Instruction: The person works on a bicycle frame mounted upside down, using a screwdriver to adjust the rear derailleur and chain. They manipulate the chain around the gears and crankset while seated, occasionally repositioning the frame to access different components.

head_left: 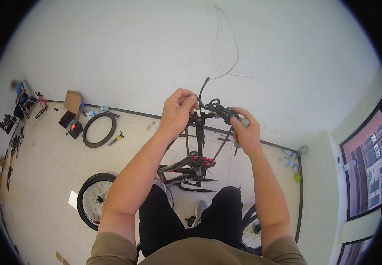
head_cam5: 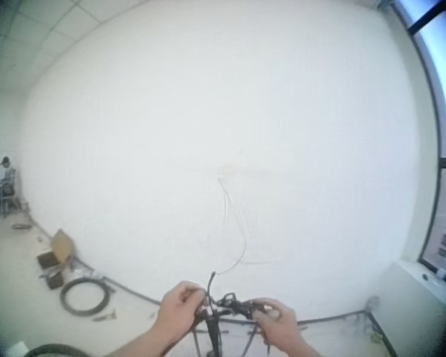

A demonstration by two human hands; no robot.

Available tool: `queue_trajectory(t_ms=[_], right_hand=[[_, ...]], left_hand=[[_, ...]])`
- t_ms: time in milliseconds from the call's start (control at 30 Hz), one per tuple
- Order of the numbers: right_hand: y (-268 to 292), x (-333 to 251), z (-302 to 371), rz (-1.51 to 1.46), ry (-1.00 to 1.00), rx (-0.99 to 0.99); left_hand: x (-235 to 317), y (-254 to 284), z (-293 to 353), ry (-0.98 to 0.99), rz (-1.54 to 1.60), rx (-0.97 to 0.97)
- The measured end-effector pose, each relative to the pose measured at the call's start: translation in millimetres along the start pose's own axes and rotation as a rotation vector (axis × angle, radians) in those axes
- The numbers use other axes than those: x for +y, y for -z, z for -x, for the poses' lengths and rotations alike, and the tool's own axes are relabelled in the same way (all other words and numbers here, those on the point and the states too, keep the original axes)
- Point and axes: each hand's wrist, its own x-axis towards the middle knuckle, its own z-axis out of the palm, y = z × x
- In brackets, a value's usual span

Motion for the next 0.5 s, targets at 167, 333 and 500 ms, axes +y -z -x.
queue_trajectory(t_ms=[167, 333, 500], right_hand=[[3, 3, -1, 0.017, 0.004, -0.004], [2, 2, 3, -0.003, 0.018, 0.003], [0, -2, 12, -0.040, 0.007, 0.054]], left_hand=[[-4, -1, 1, 0.052, 0.043, 0.094], [1, 7, 2, 0.196, 0.048, 0.069], [16, 14, 3, 0.143, 0.055, -0.051]])
